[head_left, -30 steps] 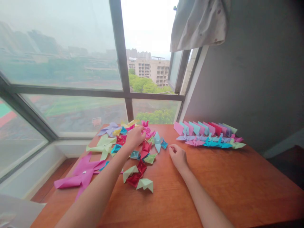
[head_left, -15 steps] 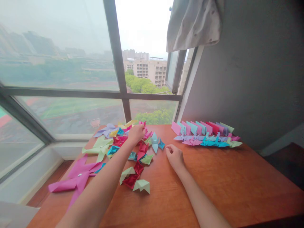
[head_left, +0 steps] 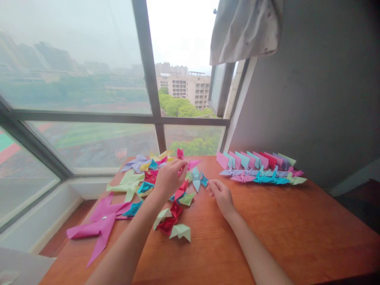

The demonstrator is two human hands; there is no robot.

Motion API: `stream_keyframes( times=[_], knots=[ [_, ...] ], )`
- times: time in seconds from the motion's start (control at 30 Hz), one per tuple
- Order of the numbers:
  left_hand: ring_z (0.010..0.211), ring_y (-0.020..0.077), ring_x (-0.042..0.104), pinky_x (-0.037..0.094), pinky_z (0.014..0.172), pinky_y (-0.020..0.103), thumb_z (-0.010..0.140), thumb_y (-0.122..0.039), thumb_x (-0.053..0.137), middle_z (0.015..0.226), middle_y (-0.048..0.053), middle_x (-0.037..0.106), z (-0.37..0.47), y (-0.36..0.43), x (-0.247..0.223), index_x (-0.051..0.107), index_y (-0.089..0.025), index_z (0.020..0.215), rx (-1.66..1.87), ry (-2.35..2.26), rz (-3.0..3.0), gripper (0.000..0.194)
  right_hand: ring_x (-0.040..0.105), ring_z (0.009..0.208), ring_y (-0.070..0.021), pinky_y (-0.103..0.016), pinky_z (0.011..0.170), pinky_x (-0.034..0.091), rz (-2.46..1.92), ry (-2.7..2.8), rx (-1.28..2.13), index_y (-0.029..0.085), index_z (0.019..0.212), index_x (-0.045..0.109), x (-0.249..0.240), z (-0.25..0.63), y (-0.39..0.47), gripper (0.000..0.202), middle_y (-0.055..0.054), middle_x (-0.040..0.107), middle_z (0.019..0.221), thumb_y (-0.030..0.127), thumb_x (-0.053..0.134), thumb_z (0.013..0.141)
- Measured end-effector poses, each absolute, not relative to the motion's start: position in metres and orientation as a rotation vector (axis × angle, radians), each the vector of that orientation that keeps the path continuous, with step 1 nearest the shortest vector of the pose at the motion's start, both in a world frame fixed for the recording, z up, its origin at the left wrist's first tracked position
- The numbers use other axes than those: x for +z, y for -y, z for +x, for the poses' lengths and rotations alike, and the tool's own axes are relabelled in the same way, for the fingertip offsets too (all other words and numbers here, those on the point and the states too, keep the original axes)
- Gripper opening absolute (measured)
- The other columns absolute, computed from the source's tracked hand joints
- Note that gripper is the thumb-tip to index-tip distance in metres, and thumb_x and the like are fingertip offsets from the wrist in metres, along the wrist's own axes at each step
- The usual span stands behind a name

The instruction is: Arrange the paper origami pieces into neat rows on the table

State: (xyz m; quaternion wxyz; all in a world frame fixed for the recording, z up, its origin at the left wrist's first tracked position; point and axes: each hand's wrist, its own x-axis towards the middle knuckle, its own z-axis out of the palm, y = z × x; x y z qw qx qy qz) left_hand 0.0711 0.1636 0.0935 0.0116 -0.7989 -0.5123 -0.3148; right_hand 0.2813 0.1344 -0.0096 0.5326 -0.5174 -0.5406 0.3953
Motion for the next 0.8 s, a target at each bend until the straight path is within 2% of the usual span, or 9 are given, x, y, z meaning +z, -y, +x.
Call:
stream_keyframes(
  times=[0.13,0.2,0.3,0.47,0.57,0.7,0.8],
  knots=[
    [0.085,0.0218,0.064,0.047,0.074,0.031,0.095,-0.022,0.046,0.091,0.007,0.07,0.086,-0.124,0.079,0.066,-0.02,0.097,-0.745,1.227,-2.702,0.02,0.059,0.065,-0.0137,-0.023,0.053,0.042,-0.969,1.125,1.234,0.018,0.1,0.065,-0.002,0.279,-0.128,0.044,-0.005,0.067,0.085,0.059,0.055,0.086],
    [0.083,0.021,0.064,0.047,0.074,0.032,0.095,-0.02,0.045,0.088,0.007,0.068,0.092,-0.11,0.073,0.065,-0.021,0.096,-0.671,1.102,-2.757,0.02,0.059,0.064,-0.0132,-0.023,0.054,0.043,-0.938,1.09,1.288,0.019,0.104,0.064,0.0,0.278,-0.125,0.041,-0.003,0.066,0.08,0.055,0.062,0.084],
    [0.085,0.0205,0.064,0.048,0.076,0.032,0.096,-0.02,0.044,0.091,0.007,0.069,0.095,-0.098,0.067,0.065,-0.021,0.101,-0.673,1.004,-2.807,0.021,0.056,0.059,-0.0122,-0.023,0.052,0.042,-0.962,1.124,1.281,0.019,0.097,0.065,0.001,0.277,-0.125,0.036,0.0,0.064,0.072,0.046,0.074,0.074],
    [0.101,0.0238,0.061,0.048,0.089,0.037,0.093,-0.031,0.055,0.111,0.009,0.067,0.085,-0.099,0.062,0.062,-0.021,0.112,-1.018,1.099,-2.821,0.022,0.054,0.057,-0.0106,-0.024,0.054,0.043,-1.009,1.154,1.223,0.017,0.092,0.068,0.0,0.277,-0.126,0.033,0.0,0.066,0.074,0.041,0.078,0.071],
    [0.108,0.025,0.059,0.046,0.094,0.038,0.091,-0.029,0.057,0.115,0.01,0.066,0.076,-0.104,0.059,0.062,-0.022,0.112,-1.287,1.368,-2.674,0.023,0.055,0.058,-0.011,-0.024,0.054,0.043,-0.995,1.137,1.247,0.018,0.092,0.069,0.001,0.277,-0.124,0.033,0.0,0.066,0.074,0.04,0.078,0.071],
    [0.089,0.0198,0.065,0.049,0.079,0.03,0.091,-0.028,0.056,0.097,0.005,0.072,0.071,-0.11,0.052,0.066,-0.021,0.098,-1.428,1.651,-2.756,0.013,0.055,0.056,-0.0111,-0.024,0.053,0.044,-0.976,1.142,1.278,0.018,0.089,0.069,0.005,0.276,-0.121,0.031,0.0,0.067,0.073,0.041,0.078,0.07],
    [0.075,0.0169,0.064,0.047,0.068,0.025,0.092,-0.028,0.053,0.082,0.002,0.072,0.071,-0.11,0.049,0.068,-0.019,0.088,-1.414,1.746,-2.906,0.017,0.055,0.057,-0.0112,-0.023,0.052,0.044,-0.976,1.164,1.279,0.018,0.088,0.069,0.008,0.275,-0.119,0.03,-0.001,0.067,0.074,0.04,0.078,0.07]
  ],
)
